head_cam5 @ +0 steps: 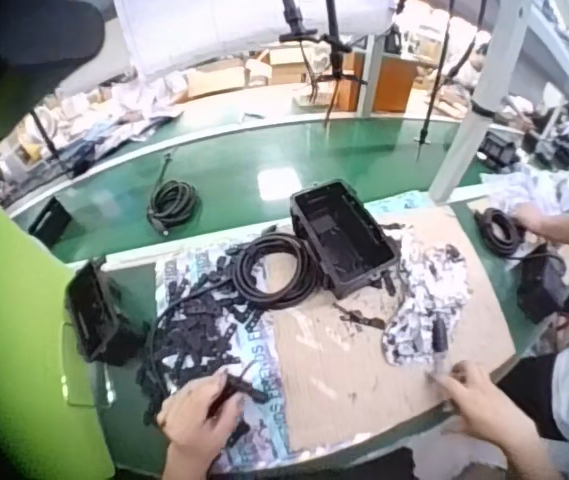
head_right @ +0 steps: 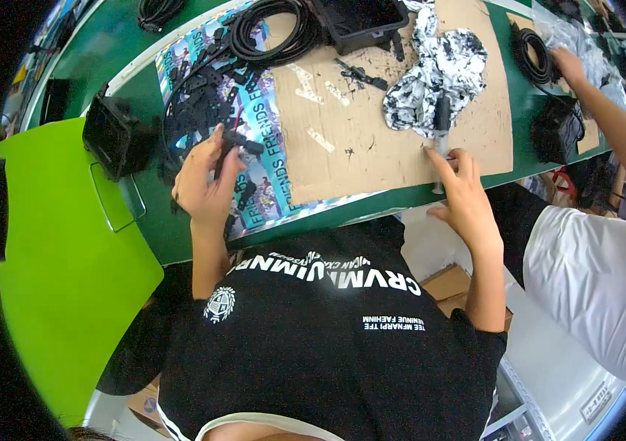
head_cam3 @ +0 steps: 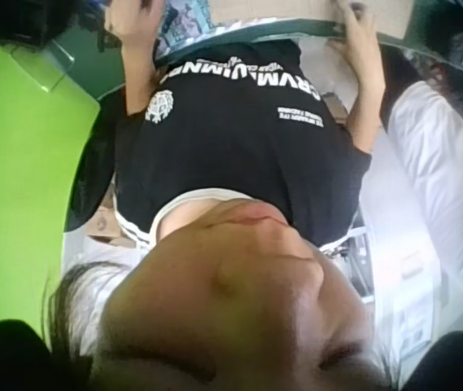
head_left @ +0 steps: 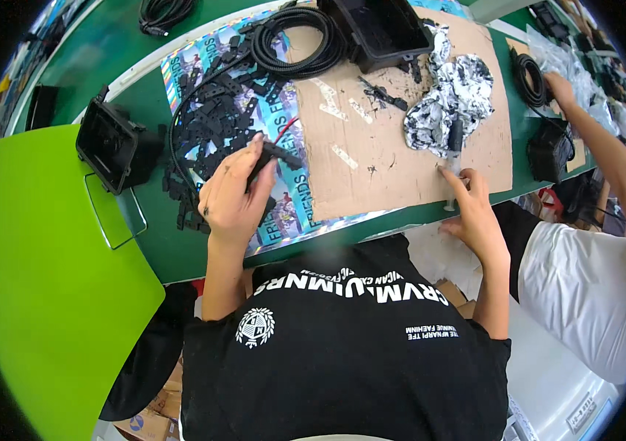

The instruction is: Assembling electrical wires and connectors into plastic housing units at a workshop station.

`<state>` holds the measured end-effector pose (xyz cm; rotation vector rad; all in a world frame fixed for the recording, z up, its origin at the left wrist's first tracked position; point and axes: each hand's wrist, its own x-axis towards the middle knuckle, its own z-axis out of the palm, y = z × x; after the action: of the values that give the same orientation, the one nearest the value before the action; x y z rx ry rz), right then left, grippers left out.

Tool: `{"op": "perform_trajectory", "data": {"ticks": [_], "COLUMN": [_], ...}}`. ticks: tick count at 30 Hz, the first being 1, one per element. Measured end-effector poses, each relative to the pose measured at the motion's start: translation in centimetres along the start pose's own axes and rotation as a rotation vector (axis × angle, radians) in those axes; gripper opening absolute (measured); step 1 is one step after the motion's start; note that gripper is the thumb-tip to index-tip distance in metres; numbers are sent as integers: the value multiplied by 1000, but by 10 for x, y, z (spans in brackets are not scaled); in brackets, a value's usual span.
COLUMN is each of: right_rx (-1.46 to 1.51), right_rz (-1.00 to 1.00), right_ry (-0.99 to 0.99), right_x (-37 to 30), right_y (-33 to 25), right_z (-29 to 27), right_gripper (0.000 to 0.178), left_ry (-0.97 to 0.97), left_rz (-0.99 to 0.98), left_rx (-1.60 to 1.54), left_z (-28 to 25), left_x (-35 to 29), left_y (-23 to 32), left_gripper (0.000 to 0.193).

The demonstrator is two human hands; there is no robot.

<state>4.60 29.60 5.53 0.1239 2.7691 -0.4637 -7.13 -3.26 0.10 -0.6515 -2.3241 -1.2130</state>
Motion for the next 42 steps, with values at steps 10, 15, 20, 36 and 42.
{"op": "perform_trajectory", "data": {"ticks": [10,15,20,36,42], "right_rx": [-29,668,1046,1058,1042], "right_rz": [-50,53,-1,-558,-543], "right_ry": [-18,76,535,346,296], "right_x": [3,-12,-18,1,6], "right_y": [7,2,-17,-91,-91], "right_z": [7,-26,-18,8,11], "right_gripper": [76,52,64,55,55], "left_ry": [-26,-12,7,49,45], "left_rz": [230,232,224,213,248], "left_rx": [7,24,1,-50,-31], "left_z": [3,0,5,15,18], "left_x": [3,2,5,2,2], "left_y": [15,14,15,25,23], "left_gripper": [32,30,29,27,23]}}
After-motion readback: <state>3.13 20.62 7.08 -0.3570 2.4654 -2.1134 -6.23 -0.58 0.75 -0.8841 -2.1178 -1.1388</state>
